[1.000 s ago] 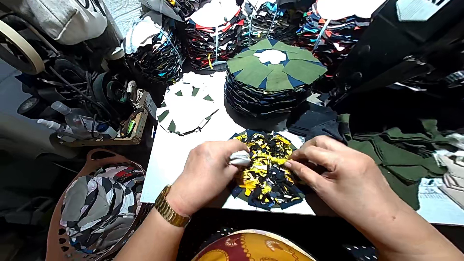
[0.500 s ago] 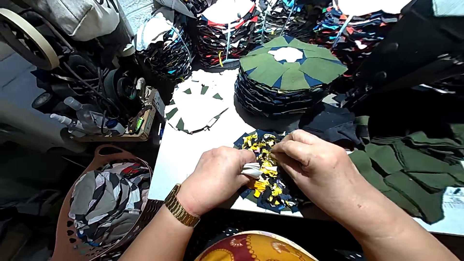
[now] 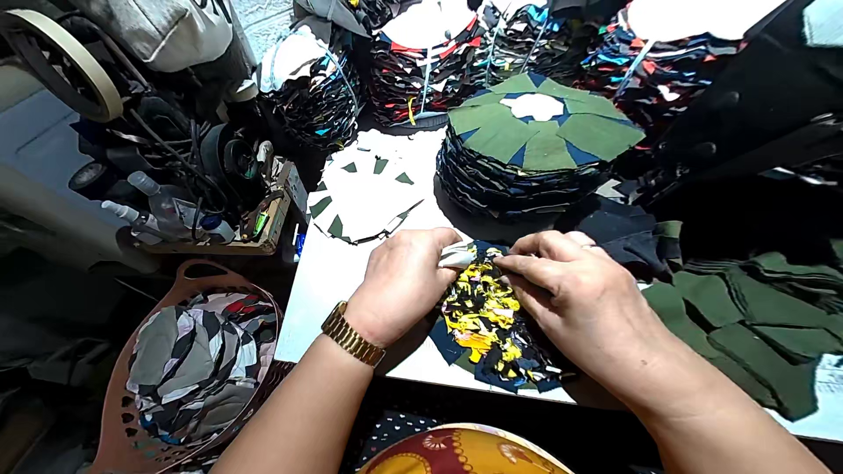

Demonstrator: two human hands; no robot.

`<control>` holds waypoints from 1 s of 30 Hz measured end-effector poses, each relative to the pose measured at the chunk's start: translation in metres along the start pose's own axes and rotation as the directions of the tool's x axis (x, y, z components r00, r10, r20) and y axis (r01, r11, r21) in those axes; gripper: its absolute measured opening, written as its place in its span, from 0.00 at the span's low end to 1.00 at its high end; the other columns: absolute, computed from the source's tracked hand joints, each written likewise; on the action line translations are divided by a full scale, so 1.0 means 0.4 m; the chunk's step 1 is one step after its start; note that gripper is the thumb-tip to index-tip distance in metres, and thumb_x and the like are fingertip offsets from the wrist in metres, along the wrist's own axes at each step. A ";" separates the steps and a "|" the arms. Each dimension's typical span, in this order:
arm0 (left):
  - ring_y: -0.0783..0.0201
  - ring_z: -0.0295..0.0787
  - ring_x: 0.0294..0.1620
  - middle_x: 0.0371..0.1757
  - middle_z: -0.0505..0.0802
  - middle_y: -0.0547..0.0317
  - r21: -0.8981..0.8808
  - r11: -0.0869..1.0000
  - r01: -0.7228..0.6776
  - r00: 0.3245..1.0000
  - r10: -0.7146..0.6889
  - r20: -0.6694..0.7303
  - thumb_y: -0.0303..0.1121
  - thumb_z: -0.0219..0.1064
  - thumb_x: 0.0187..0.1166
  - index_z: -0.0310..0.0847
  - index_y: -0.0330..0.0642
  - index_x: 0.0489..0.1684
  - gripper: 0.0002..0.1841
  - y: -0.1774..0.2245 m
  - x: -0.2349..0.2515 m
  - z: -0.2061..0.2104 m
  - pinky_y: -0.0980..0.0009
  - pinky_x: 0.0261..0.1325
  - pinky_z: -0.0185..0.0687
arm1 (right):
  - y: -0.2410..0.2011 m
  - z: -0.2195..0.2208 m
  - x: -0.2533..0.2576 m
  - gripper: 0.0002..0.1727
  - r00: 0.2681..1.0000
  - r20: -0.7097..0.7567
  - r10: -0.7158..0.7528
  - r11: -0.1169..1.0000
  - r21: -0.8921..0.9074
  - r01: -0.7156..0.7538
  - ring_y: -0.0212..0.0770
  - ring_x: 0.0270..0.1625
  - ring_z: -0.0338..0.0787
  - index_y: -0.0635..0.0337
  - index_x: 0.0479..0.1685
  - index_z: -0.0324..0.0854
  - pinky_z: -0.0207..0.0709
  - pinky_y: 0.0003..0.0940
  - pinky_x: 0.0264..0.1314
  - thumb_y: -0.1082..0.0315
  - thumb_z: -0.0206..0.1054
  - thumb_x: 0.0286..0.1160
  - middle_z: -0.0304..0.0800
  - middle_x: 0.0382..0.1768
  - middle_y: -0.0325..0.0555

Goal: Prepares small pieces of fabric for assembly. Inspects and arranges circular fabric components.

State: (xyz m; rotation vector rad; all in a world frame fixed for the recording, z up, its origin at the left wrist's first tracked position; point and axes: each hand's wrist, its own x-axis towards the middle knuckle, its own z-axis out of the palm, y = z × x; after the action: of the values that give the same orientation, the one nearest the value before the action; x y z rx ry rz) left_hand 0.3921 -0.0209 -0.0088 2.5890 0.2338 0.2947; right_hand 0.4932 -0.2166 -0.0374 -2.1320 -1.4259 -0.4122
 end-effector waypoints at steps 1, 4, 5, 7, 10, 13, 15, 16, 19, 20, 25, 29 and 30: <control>0.64 0.90 0.35 0.32 0.93 0.65 0.015 1.000 -0.009 1.000 0.008 0.012 0.34 0.72 0.76 0.93 0.53 0.45 0.06 0.001 0.003 0.005 0.54 0.39 0.85 | 0.000 0.004 0.000 0.12 1.000 0.004 -0.001 1.000 -0.003 0.001 0.54 0.48 0.86 0.60 0.47 0.94 0.80 0.51 0.47 0.69 0.65 0.75 0.88 0.47 0.50; 0.64 0.88 0.31 0.26 0.90 0.64 0.016 0.998 -0.054 0.998 0.054 0.034 0.32 0.72 0.74 0.91 0.50 0.35 0.02 -0.009 0.006 0.015 0.55 0.35 0.82 | -0.002 -0.001 0.000 0.13 1.000 0.012 -0.013 1.000 -0.005 0.013 0.54 0.48 0.85 0.59 0.47 0.94 0.79 0.51 0.46 0.69 0.63 0.75 0.88 0.46 0.50; 0.64 0.87 0.30 0.25 0.89 0.64 0.001 0.998 -0.061 0.997 0.061 0.044 0.31 0.72 0.73 0.90 0.49 0.33 0.02 -0.013 0.007 0.014 0.55 0.34 0.81 | -0.004 -0.007 0.000 0.14 1.000 0.005 -0.018 1.000 0.001 0.018 0.53 0.48 0.85 0.59 0.47 0.94 0.79 0.50 0.47 0.68 0.62 0.76 0.88 0.46 0.49; 0.66 0.85 0.29 0.24 0.88 0.66 -0.030 0.997 -0.065 0.996 0.066 0.053 0.32 0.73 0.72 0.90 0.50 0.33 0.01 -0.020 0.006 0.007 0.56 0.33 0.81 | -0.013 -0.017 -0.001 0.15 0.999 -0.028 -0.027 0.999 0.033 0.028 0.52 0.48 0.84 0.59 0.48 0.94 0.78 0.48 0.47 0.65 0.60 0.79 0.87 0.45 0.49; 0.67 0.85 0.27 0.24 0.89 0.67 -0.072 0.994 -0.078 0.992 0.085 0.089 0.34 0.75 0.71 0.90 0.51 0.32 0.02 -0.031 0.004 -0.013 0.57 0.32 0.81 | -0.027 -0.019 -0.002 0.16 0.999 -0.035 -0.031 0.997 0.065 0.033 0.47 0.45 0.84 0.58 0.46 0.95 0.79 0.43 0.44 0.61 0.61 0.80 0.86 0.42 0.46; 0.69 0.86 0.29 0.26 0.91 0.68 -0.078 0.994 -0.073 0.982 0.086 0.167 0.37 0.75 0.73 0.93 0.52 0.35 0.02 -0.037 0.004 -0.024 0.57 0.35 0.82 | -0.024 0.004 -0.007 0.14 0.998 0.022 -0.054 0.997 0.057 0.052 0.45 0.40 0.84 0.57 0.43 0.94 0.79 0.42 0.41 0.63 0.63 0.76 0.84 0.37 0.43; 0.69 0.87 0.30 0.27 0.91 0.68 -0.076 0.995 -0.068 0.985 0.079 0.154 0.37 0.74 0.75 0.94 0.53 0.37 0.03 -0.045 0.002 -0.028 0.57 0.36 0.83 | -0.030 0.008 -0.004 0.11 0.998 0.008 -0.069 0.995 0.069 0.068 0.42 0.37 0.82 0.57 0.39 0.94 0.77 0.38 0.38 0.69 0.63 0.73 0.81 0.33 0.41; 0.69 0.86 0.29 0.26 0.90 0.69 -0.079 0.995 -0.066 0.988 0.076 0.132 0.36 0.74 0.75 0.93 0.53 0.36 0.03 -0.050 0.001 -0.032 0.58 0.35 0.82 | -0.036 0.006 -0.001 0.11 0.997 -0.017 -0.070 0.994 0.082 0.071 0.41 0.36 0.82 0.58 0.39 0.94 0.76 0.37 0.36 0.70 0.63 0.73 0.81 0.32 0.41; 0.71 0.84 0.27 0.26 0.89 0.69 -0.126 0.989 -0.073 0.993 0.084 0.082 0.35 0.75 0.73 0.91 0.51 0.35 0.01 -0.058 -0.010 -0.048 0.61 0.33 0.81 | -0.053 0.002 0.007 0.11 0.995 -0.096 -0.033 0.991 0.125 0.045 0.37 0.37 0.84 0.58 0.42 0.94 0.79 0.30 0.38 0.70 0.64 0.75 0.84 0.34 0.41; 0.72 0.86 0.29 0.27 0.91 0.69 -0.142 0.986 -0.086 0.992 0.097 0.078 0.35 0.77 0.71 0.91 0.51 0.36 0.03 -0.058 -0.015 -0.053 0.63 0.34 0.83 | -0.054 0.003 0.008 0.11 0.994 -0.102 -0.024 0.990 0.133 0.038 0.36 0.38 0.86 0.57 0.43 0.94 0.80 0.29 0.39 0.70 0.64 0.76 0.86 0.36 0.41; 0.69 0.88 0.28 0.29 0.93 0.67 -0.111 0.989 -0.102 0.978 0.120 0.168 0.33 0.83 0.67 0.94 0.50 0.41 0.08 -0.021 -0.051 -0.063 0.61 0.32 0.84 | -0.051 0.009 0.006 0.14 0.995 -0.035 -0.090 0.986 0.138 0.094 0.41 0.46 0.90 0.57 0.48 0.94 0.83 0.36 0.49 0.69 0.61 0.76 0.92 0.42 0.42; 0.70 0.89 0.31 0.30 0.94 0.69 -0.066 0.993 -0.096 0.977 0.106 0.185 0.34 0.79 0.71 0.95 0.54 0.43 0.06 -0.033 -0.051 -0.057 0.60 0.36 0.85 | -0.061 -0.033 0.010 0.18 0.994 -0.055 -0.096 0.989 0.107 0.101 0.53 0.61 0.86 0.56 0.54 0.94 0.79 0.49 0.58 0.65 0.58 0.81 0.91 0.58 0.49; 0.73 0.90 0.34 0.33 0.95 0.71 -0.082 0.992 -0.098 0.977 0.111 0.184 0.35 0.77 0.73 0.95 0.55 0.45 0.07 -0.043 -0.044 -0.058 0.61 0.40 0.88 | -0.063 -0.032 0.009 0.20 0.996 -0.028 -0.083 0.992 0.092 0.085 0.54 0.66 0.84 0.54 0.58 0.93 0.78 0.52 0.63 0.61 0.55 0.84 0.89 0.63 0.50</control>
State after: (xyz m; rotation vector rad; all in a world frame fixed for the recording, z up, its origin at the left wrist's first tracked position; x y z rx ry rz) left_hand 0.3676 0.0009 -0.0011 2.5411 0.0184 0.0916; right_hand 0.4721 -0.2142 -0.0185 -1.9927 -1.4959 -0.3937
